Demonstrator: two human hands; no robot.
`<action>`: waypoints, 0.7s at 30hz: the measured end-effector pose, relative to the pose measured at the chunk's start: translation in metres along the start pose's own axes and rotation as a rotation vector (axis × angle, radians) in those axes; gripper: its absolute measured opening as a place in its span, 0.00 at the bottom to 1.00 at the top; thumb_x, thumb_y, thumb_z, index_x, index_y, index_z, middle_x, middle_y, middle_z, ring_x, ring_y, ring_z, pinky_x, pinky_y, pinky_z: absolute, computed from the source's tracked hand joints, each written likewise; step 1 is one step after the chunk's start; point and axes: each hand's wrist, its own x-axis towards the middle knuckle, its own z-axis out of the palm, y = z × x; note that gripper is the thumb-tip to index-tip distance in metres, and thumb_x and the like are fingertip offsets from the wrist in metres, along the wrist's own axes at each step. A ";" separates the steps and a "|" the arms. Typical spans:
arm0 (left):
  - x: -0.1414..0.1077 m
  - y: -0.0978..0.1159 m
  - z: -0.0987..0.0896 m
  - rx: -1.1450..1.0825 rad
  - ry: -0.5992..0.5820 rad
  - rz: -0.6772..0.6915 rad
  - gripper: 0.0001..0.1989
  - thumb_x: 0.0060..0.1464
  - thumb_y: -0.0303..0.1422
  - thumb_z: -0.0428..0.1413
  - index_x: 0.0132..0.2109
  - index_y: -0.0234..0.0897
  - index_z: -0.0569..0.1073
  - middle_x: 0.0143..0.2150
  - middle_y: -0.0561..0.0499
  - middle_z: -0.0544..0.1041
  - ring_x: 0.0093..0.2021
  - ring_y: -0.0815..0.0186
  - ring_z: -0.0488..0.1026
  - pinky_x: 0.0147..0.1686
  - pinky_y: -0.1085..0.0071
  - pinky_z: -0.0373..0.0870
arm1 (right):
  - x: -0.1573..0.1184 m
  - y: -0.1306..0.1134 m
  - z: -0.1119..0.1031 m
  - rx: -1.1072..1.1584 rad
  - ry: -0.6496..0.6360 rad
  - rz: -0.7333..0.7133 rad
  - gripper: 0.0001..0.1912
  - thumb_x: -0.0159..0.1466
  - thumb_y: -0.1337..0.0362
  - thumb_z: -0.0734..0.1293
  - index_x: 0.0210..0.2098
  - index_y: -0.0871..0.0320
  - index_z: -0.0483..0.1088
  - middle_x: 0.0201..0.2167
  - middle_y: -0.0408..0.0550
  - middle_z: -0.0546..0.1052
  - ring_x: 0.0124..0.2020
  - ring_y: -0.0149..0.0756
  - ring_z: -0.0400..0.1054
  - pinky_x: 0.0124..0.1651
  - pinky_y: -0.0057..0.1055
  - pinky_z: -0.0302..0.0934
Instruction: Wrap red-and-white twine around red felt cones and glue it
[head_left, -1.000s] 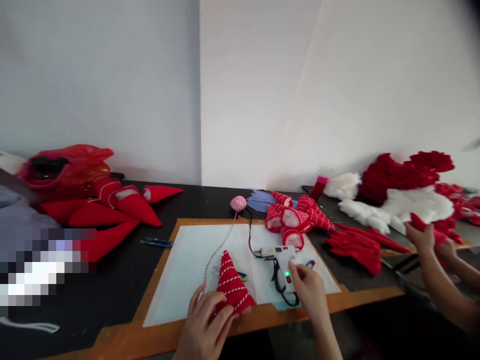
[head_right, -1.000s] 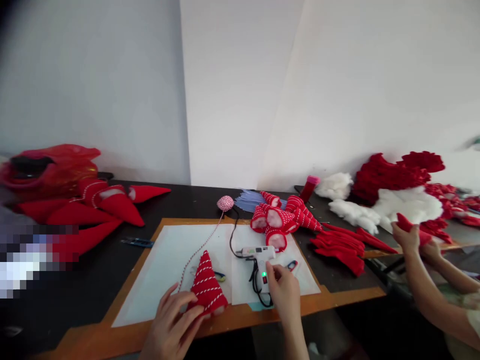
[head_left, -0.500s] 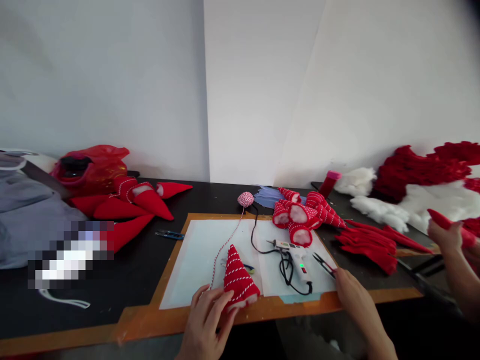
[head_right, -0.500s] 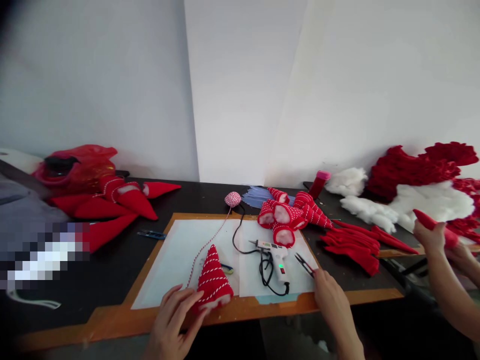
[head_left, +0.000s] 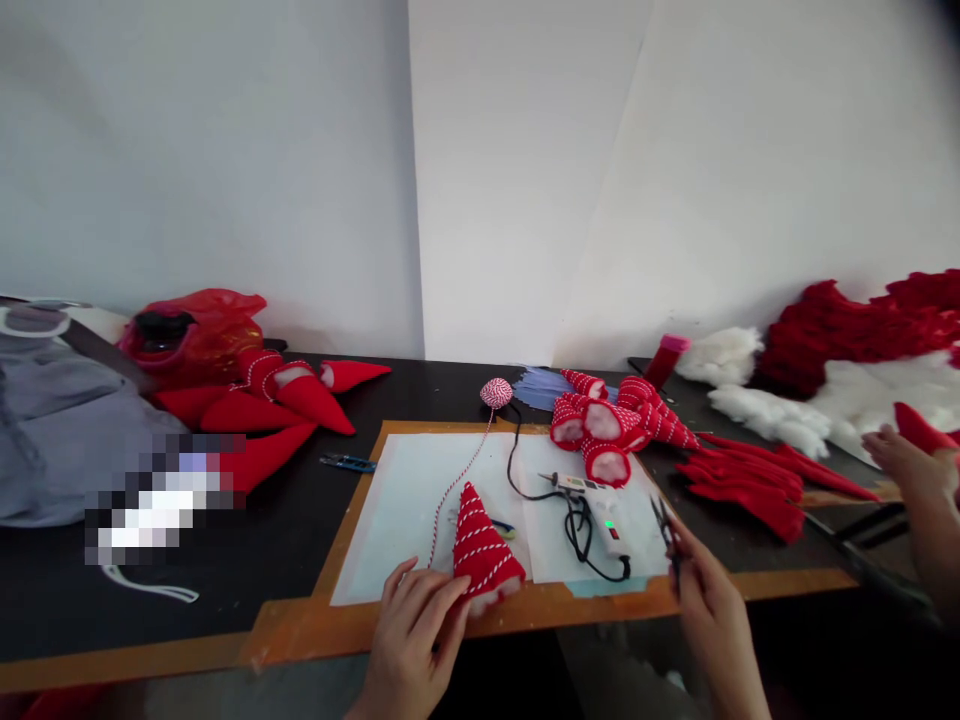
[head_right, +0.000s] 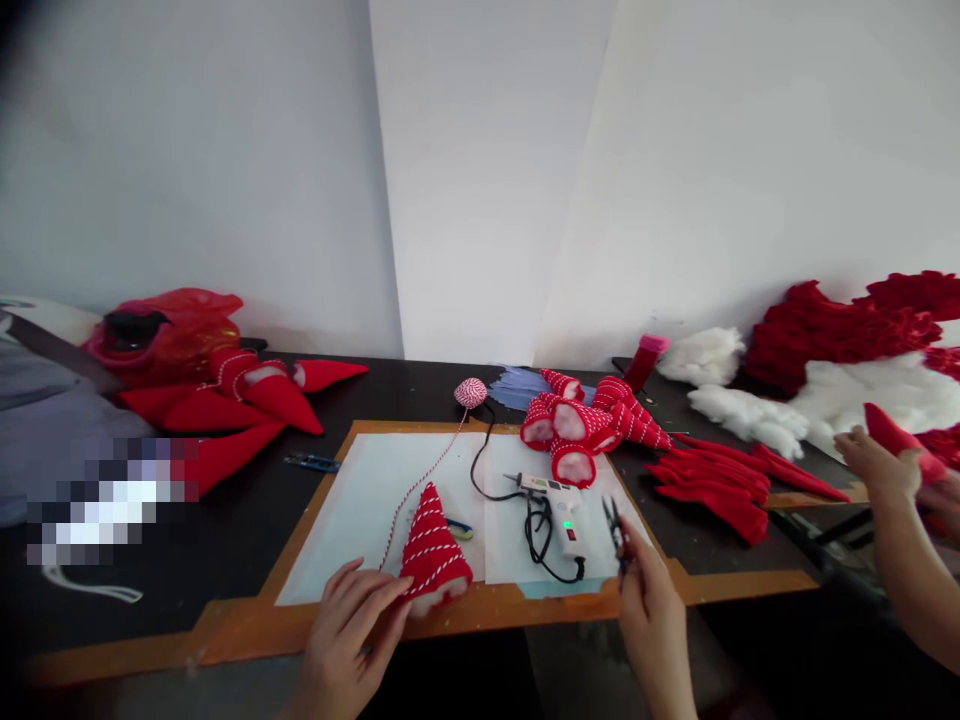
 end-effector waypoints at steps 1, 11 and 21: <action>0.000 0.000 0.000 -0.001 0.003 0.002 0.13 0.60 0.20 0.54 0.49 0.37 0.74 0.39 0.48 0.77 0.40 0.63 0.73 0.53 0.56 0.67 | 0.015 0.007 -0.001 -0.181 0.049 -0.034 0.29 0.63 0.60 0.57 0.61 0.61 0.67 0.45 0.55 0.76 0.41 0.44 0.71 0.45 0.38 0.65; -0.002 -0.003 0.001 0.001 0.015 0.016 0.14 0.60 0.19 0.54 0.49 0.37 0.74 0.39 0.48 0.76 0.40 0.62 0.73 0.54 0.56 0.65 | 0.073 0.019 0.009 -0.352 0.276 -0.093 0.35 0.62 0.60 0.55 0.62 0.82 0.60 0.49 0.77 0.69 0.54 0.65 0.64 0.54 0.59 0.58; -0.006 -0.003 0.006 -0.020 -0.008 0.013 0.14 0.59 0.18 0.54 0.49 0.37 0.74 0.38 0.49 0.76 0.40 0.63 0.73 0.55 0.55 0.63 | 0.002 -0.100 0.101 -0.155 -0.584 -0.749 0.18 0.68 0.72 0.60 0.53 0.54 0.73 0.51 0.49 0.77 0.52 0.35 0.70 0.56 0.27 0.63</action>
